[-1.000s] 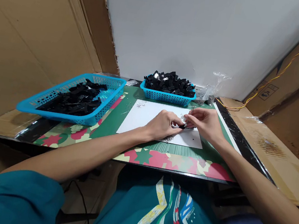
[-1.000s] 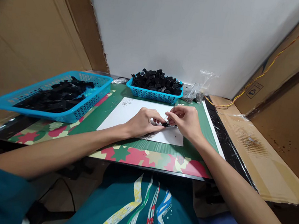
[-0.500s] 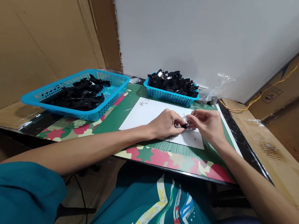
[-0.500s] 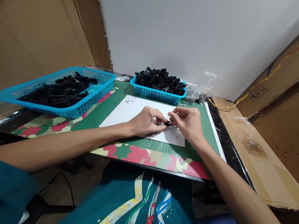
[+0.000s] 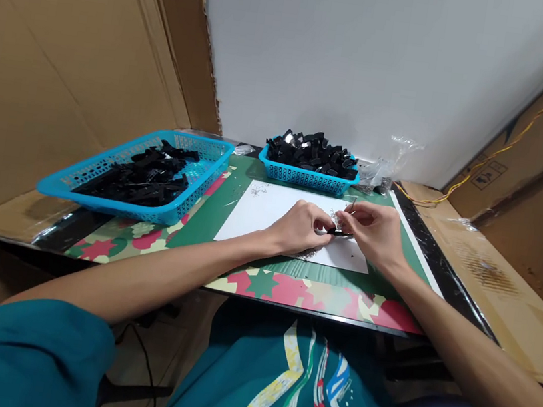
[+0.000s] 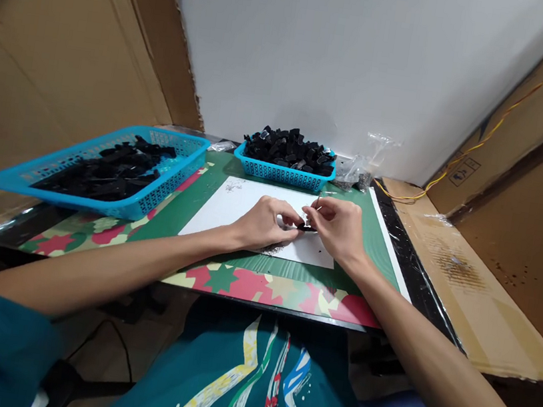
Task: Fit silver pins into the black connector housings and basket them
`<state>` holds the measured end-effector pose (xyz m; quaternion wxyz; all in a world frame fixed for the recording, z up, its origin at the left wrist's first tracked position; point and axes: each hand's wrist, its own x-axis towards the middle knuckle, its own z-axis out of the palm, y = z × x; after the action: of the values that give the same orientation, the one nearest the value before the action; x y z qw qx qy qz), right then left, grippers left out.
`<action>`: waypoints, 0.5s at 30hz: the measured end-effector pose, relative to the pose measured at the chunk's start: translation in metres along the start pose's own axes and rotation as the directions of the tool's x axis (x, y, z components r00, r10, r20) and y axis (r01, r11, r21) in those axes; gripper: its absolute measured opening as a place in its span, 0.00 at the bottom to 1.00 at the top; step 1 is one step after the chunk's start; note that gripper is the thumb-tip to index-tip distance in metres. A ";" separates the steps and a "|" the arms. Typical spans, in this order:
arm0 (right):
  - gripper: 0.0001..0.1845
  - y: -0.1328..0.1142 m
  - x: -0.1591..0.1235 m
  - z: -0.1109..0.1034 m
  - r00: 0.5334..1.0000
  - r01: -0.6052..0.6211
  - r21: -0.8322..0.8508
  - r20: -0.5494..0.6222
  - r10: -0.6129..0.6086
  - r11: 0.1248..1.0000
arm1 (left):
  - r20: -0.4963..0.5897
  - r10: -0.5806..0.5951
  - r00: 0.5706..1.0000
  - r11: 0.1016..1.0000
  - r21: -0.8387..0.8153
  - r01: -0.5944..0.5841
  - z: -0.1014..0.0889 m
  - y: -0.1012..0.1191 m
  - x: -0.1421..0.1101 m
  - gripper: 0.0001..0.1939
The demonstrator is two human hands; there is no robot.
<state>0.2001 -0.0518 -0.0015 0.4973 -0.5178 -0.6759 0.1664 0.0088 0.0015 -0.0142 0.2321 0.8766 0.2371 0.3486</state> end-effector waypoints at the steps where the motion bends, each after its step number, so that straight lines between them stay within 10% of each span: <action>1: 0.18 0.001 0.002 -0.002 0.999 -0.013 0.054 -0.038 0.015 0.998 | -0.009 -0.017 1.000 1.000 -0.012 0.017 -0.001 0.001 0.001 0.05; 7: 0.16 0.024 0.021 -0.031 0.982 -0.022 0.107 -0.185 0.042 0.994 | -0.149 -0.174 0.973 0.982 -0.096 0.160 -0.012 0.002 0.008 0.08; 15: 0.13 0.055 0.031 -0.043 0.945 -0.126 -0.274 0.259 0.199 0.953 | -0.184 -0.369 0.911 0.844 -0.477 0.246 -0.022 -0.011 0.014 0.14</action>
<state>0.2673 -0.0145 -0.0074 0.3095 -0.6023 -0.7104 0.1917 -0.0008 0.0238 0.0009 0.4447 0.6947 0.3192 0.4667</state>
